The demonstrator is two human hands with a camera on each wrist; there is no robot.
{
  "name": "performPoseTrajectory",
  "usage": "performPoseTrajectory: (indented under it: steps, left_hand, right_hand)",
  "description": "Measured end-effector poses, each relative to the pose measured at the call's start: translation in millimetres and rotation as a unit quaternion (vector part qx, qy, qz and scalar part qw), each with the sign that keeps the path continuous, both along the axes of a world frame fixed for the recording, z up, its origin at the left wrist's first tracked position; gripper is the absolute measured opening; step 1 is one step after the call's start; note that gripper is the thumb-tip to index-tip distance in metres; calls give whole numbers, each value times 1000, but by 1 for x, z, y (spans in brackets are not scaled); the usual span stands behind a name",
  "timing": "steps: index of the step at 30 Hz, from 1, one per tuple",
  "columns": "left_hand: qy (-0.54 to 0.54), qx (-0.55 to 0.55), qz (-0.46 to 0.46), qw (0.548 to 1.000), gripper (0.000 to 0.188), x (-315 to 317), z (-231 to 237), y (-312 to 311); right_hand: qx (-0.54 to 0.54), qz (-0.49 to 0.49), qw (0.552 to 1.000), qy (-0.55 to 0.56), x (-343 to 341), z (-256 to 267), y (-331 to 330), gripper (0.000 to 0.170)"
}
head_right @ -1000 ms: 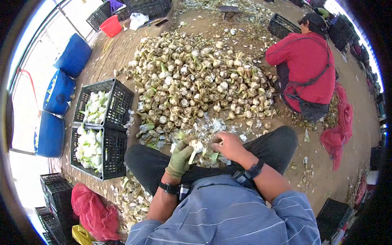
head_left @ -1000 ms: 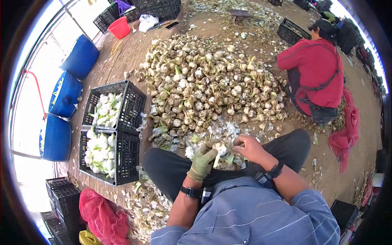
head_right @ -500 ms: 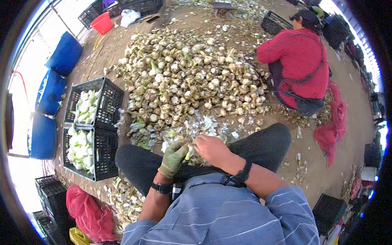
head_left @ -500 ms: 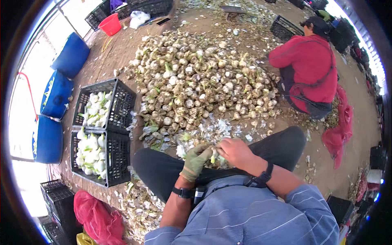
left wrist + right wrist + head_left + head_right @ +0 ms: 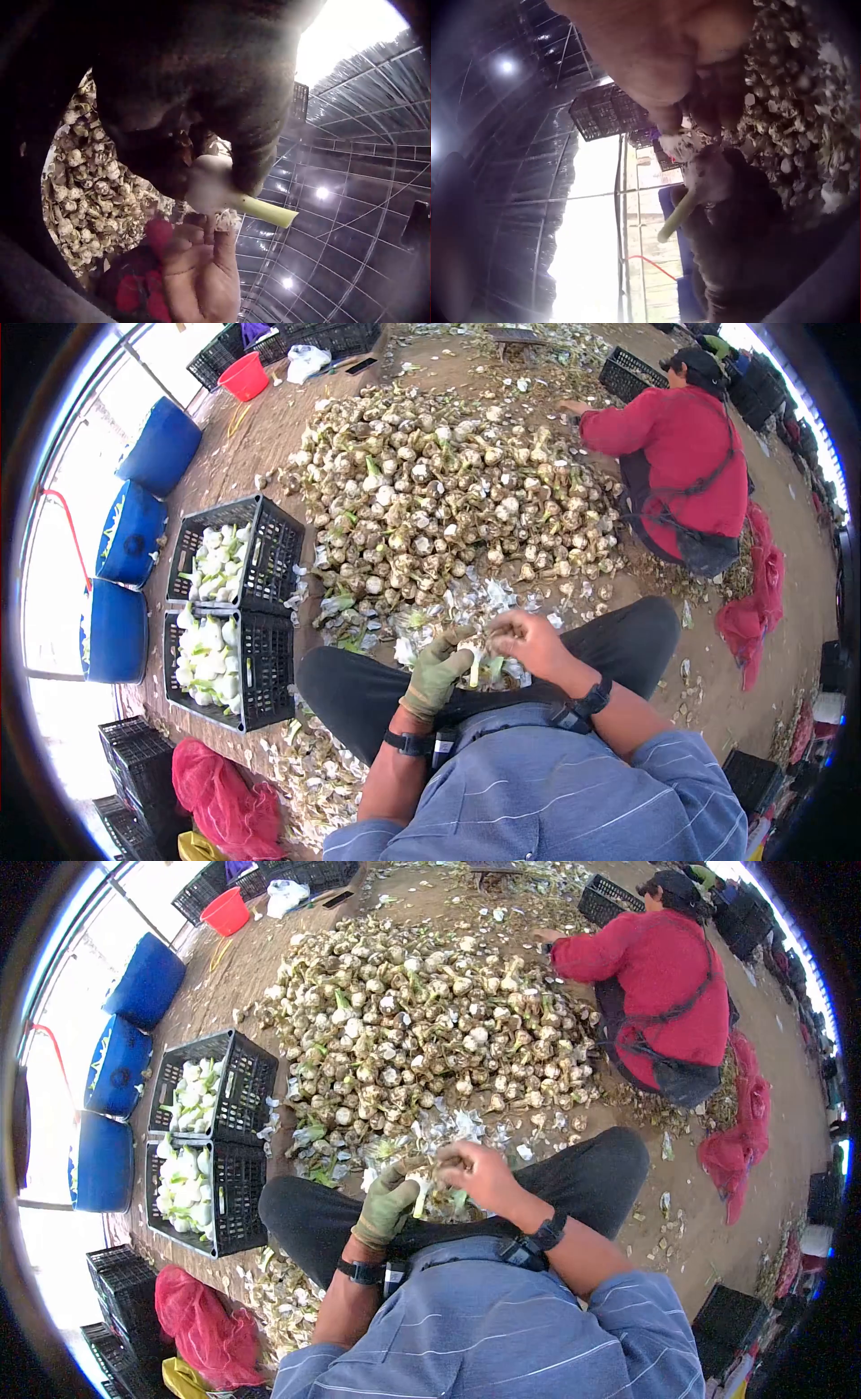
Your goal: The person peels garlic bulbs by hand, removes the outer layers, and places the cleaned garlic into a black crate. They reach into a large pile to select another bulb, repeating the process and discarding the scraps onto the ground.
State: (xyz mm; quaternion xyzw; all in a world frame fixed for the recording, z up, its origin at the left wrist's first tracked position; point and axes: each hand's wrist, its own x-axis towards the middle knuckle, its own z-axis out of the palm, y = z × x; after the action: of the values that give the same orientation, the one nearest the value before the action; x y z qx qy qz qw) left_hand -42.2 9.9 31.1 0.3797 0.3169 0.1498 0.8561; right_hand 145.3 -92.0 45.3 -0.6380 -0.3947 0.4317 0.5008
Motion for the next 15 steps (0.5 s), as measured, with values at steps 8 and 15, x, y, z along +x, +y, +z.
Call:
performPoseTrajectory:
  steps: [8, 15]
  left_hand:
    - [29, 52, 7, 998, 34, -1, -9, -2]
    - [63, 40, 19, 997, 34, -2, -18, 1]
  right_hand:
    - [31, 149, 917, -368, -9, 16, 2, 16]
    - [23, 100, 900, -424, -26, 2, 2, 12]
